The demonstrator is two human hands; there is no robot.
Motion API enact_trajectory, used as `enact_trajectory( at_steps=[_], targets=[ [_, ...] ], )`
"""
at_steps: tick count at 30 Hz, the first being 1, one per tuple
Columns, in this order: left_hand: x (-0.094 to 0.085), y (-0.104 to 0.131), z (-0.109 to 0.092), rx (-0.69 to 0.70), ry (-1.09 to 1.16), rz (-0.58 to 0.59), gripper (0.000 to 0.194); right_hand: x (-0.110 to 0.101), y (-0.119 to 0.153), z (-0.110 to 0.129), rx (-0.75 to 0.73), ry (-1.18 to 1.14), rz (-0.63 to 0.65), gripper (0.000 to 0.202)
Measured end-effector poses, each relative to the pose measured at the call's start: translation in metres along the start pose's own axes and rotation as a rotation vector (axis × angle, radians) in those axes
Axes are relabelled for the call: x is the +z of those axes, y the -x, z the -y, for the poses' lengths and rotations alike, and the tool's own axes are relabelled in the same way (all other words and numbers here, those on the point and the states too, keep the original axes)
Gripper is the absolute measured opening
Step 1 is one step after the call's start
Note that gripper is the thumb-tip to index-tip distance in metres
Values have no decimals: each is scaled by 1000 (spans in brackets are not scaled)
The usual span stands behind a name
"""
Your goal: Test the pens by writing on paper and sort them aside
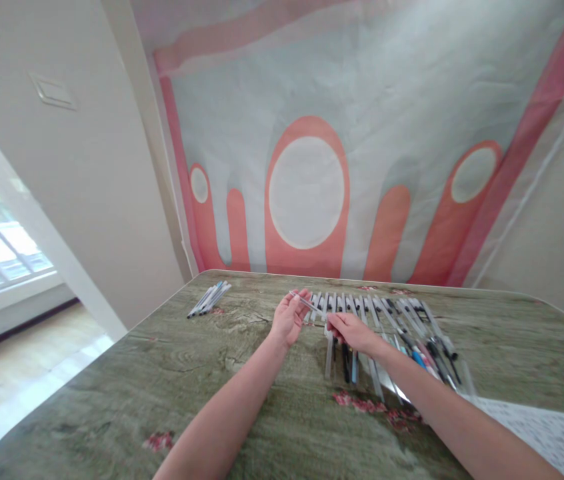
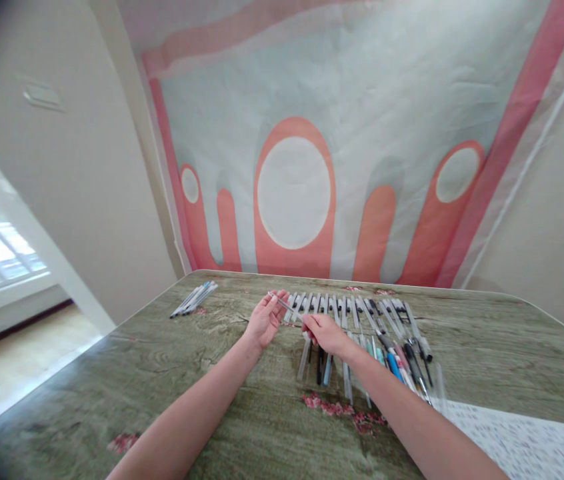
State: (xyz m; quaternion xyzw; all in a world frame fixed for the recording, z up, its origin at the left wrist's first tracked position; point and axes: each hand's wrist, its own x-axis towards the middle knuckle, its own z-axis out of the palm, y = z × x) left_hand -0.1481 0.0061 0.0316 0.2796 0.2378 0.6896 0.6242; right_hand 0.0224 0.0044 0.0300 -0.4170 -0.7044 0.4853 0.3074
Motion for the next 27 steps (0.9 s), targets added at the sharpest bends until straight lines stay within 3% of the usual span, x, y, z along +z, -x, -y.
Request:
enact_trajectory(
  at_steps=[5, 13, 15, 21, 25, 27],
  targets=[
    [-1, -1, 2, 3, -34, -98, 16, -4, -4, -6, -104, 249, -142, 48],
    [-5, -3, 0, -3, -33, -135, 13, -7, 7, 7, -342, 626, -270, 43],
    [-6, -4, 0, -3, -26, -143, 13, -7, 7, 7, -350, 601, -263, 42],
    [-11, -6, 2, 0, 2, -148, 12, -10, 0, 0, -134, 165, -73, 49],
    [-11, -6, 2, -8, -5, -173, 11, -13, 1, 3, -198, 171, -111, 38],
    [-10, -6, 2, -7, -7, -191, 11, -14, 1, 4, -153, 132, -106, 40]
  ],
)
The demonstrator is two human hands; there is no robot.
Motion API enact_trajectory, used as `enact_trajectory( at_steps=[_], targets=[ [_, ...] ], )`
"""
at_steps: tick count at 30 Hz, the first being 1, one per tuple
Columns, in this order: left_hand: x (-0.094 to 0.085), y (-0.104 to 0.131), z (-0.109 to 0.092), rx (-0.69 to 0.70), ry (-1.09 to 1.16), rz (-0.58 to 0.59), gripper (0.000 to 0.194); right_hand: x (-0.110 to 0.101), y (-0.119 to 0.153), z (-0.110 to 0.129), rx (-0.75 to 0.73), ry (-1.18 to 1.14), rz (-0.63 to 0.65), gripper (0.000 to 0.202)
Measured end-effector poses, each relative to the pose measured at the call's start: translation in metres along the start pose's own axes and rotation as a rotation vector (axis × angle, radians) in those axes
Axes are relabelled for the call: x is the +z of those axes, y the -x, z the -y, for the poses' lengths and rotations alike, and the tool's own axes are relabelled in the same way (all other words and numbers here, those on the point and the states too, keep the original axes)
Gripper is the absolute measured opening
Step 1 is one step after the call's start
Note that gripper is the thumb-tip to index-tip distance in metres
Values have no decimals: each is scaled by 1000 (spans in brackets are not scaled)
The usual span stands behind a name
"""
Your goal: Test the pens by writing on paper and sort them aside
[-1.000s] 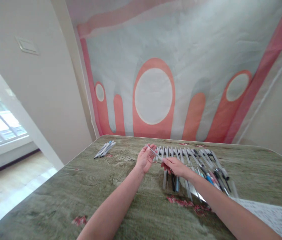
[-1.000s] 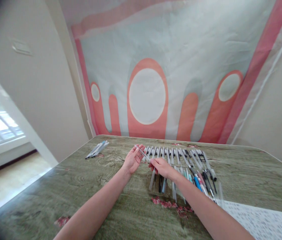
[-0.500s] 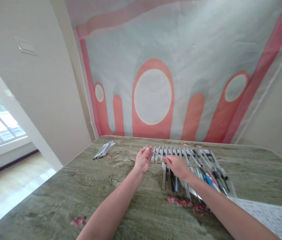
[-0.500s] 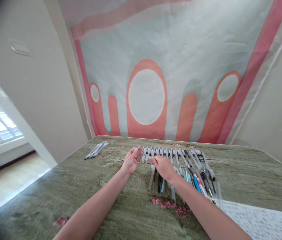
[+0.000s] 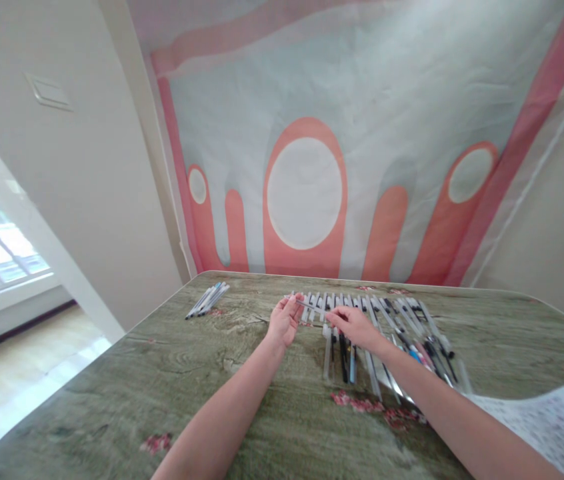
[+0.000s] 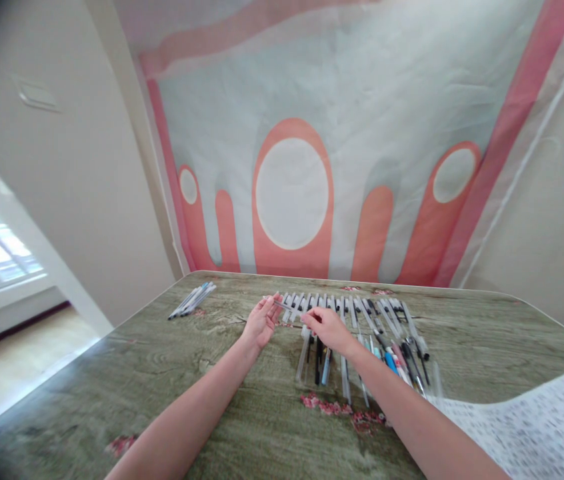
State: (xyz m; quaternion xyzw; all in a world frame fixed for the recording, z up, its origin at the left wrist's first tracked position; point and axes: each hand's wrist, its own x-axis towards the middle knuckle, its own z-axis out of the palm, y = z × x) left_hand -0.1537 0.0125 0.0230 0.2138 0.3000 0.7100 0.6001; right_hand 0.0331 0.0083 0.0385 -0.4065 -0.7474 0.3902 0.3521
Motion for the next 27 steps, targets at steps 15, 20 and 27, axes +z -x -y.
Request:
enact_trajectory(
  at_steps=[15, 20, 27],
  targets=[
    [-3, -2, 2, 7, 12, 45, 15, 0, -1, -6, 144, -116, 38, 42],
    [-3, -2, 3, 17, 9, 67, 15, -2, -1, -5, 104, -105, -29, 35],
    [-5, -2, 4, 9, 14, 77, 16, -3, -3, -7, 60, -73, -21, 36]
  ],
)
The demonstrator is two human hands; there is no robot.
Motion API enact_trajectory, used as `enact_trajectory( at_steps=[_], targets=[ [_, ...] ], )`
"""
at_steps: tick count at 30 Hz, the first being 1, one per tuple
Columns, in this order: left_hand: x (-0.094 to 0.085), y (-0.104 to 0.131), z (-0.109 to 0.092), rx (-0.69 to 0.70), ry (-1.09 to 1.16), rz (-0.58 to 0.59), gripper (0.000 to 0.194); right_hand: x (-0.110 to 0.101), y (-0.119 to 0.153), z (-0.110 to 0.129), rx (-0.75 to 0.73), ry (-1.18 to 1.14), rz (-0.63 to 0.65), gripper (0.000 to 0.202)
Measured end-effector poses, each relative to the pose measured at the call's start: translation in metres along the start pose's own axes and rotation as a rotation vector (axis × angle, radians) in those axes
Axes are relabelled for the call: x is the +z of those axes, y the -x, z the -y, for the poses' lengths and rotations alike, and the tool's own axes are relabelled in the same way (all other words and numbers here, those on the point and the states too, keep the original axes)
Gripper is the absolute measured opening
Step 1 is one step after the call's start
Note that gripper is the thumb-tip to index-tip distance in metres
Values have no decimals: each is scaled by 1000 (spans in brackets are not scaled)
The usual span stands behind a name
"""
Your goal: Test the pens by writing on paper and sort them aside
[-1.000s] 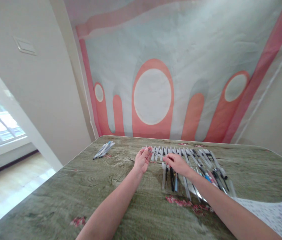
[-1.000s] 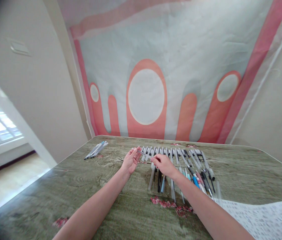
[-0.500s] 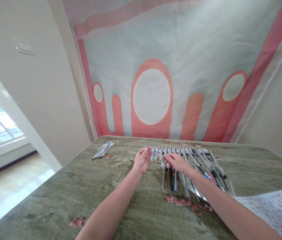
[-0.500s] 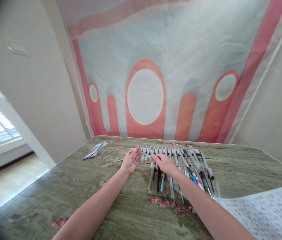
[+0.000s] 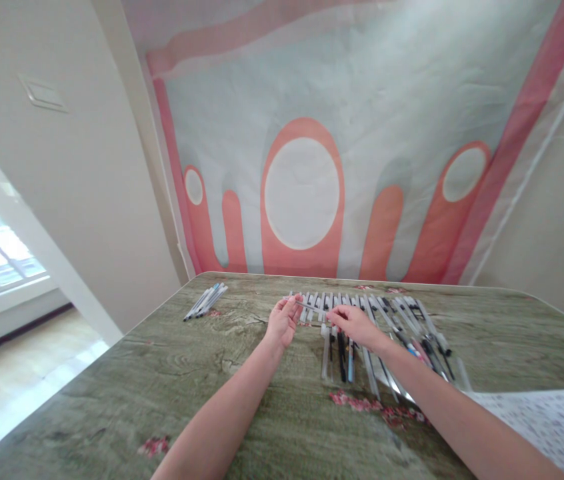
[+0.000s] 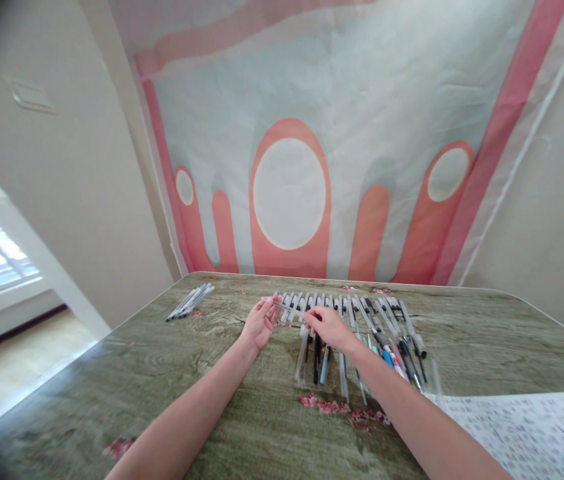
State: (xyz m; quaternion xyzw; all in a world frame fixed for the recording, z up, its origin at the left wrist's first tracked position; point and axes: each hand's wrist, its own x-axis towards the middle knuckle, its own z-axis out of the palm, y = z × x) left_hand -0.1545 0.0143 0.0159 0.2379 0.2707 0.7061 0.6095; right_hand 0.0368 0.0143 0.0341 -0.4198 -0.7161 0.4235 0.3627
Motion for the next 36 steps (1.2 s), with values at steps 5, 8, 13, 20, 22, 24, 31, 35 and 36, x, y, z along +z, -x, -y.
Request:
enact_trajectory(
  at_steps=[5, 8, 13, 20, 22, 24, 31, 35, 36],
  targets=[
    [2, 1, -1, -2, 0, -10, 16, -2, 0, 0, 38, 6, 7, 42],
    [5, 2, -2, -6, 0, -24, 16, -2, 1, 1, 80, -7, 44, 46],
    [5, 3, -3, -5, -1, -40, 17, -2, 2, 3, -17, 31, 0, 35],
    [2, 1, -1, -3, -8, -41, 20, -1, 1, 0, 81, -6, 71, 40],
    [1, 1, -1, -2, -15, -41, 19, -1, 1, -1, 27, 17, 32, 33],
    [2, 1, -1, -1, -18, -40, 19, -1, 0, -2, -4, 16, -9, 29],
    [3, 2, -1, -3, -26, -46, 18, 0, 2, 0, 115, -50, 71, 38],
    [4, 3, 0, -3, -29, -55, 18, 0, 2, 0, 97, -37, 75, 33],
    [4, 3, 0, -1, -31, -54, 19, 0, 1, 0, 89, -23, 63, 30]
  ],
)
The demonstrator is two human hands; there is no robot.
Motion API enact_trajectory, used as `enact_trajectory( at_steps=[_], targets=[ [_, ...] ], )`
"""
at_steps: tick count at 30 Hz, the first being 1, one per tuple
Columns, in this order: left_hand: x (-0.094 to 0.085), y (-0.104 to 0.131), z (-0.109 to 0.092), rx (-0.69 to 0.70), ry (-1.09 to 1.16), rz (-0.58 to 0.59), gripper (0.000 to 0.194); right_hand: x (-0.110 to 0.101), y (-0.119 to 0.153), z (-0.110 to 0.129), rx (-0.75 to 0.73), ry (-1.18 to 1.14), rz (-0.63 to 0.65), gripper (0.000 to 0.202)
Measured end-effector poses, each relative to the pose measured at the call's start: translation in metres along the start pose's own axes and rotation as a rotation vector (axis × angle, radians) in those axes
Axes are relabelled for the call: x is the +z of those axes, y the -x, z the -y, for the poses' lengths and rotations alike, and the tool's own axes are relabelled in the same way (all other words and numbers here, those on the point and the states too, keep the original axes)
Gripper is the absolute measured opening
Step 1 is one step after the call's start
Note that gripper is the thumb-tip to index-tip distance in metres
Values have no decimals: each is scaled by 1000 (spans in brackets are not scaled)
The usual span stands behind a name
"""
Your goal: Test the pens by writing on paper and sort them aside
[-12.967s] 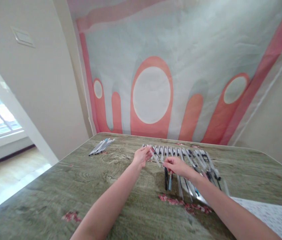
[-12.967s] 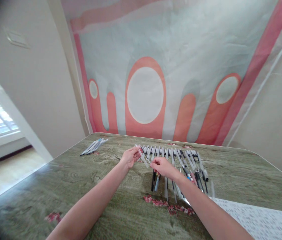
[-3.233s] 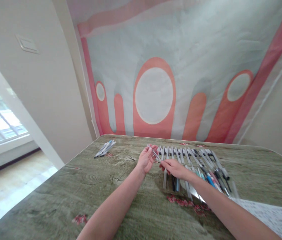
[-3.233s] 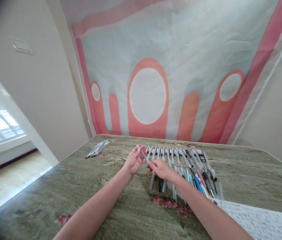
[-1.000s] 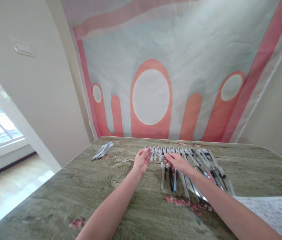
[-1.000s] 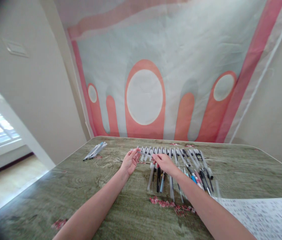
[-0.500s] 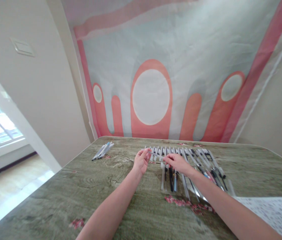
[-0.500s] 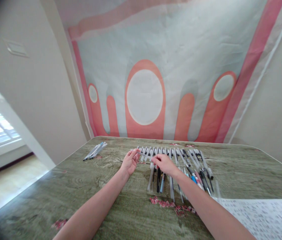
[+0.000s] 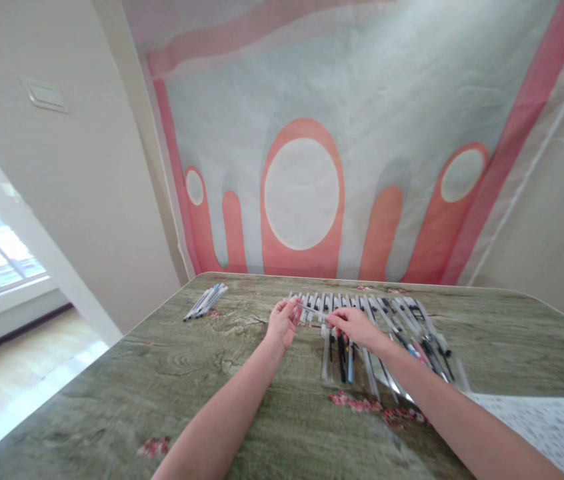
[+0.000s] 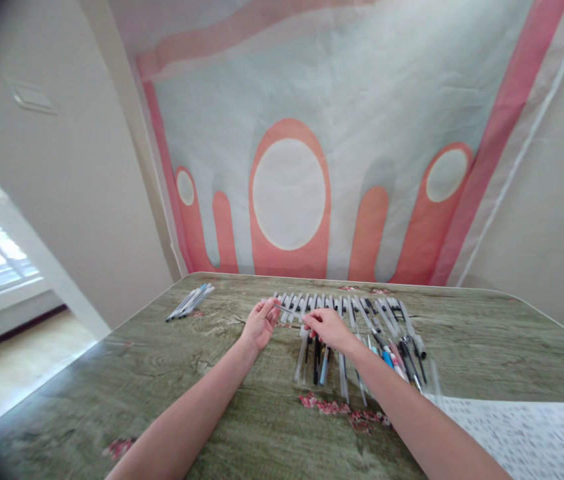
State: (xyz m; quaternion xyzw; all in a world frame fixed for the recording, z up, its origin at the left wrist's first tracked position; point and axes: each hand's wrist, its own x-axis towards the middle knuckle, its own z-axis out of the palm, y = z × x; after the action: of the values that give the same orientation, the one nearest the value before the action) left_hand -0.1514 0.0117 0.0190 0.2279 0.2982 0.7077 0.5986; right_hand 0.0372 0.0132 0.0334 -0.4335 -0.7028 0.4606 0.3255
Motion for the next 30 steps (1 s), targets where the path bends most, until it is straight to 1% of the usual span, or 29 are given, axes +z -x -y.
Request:
enact_trajectory(
  at_steps=[3, 6, 10, 13, 17, 26, 30],
  targets=[
    [0, 0, 0, 4, -4, -2, 19, -1, -2, -3, -6, 34, -44, 24],
    [-1, -1, -1, 5, -4, -8, 18, -2, -3, -7, -23, 47, -69, 23],
    [-3, -4, 0, 2, -1, -17, 19, 0, -3, -9, -69, 52, -65, 19],
    [-4, -4, 0, 2, -6, -14, 18, 0, -1, -7, -103, 108, -58, 15],
    [-3, -3, -1, 1, -16, -26, 17, 0, 1, -2, -121, 162, -35, 18],
    [-3, -3, -1, 13, -10, -31, 17, 1, 3, 0, -80, 101, 7, 26],
    [-4, -3, 0, 10, -6, -11, 16, 1, 2, -1, -86, 112, -18, 27]
  ],
)
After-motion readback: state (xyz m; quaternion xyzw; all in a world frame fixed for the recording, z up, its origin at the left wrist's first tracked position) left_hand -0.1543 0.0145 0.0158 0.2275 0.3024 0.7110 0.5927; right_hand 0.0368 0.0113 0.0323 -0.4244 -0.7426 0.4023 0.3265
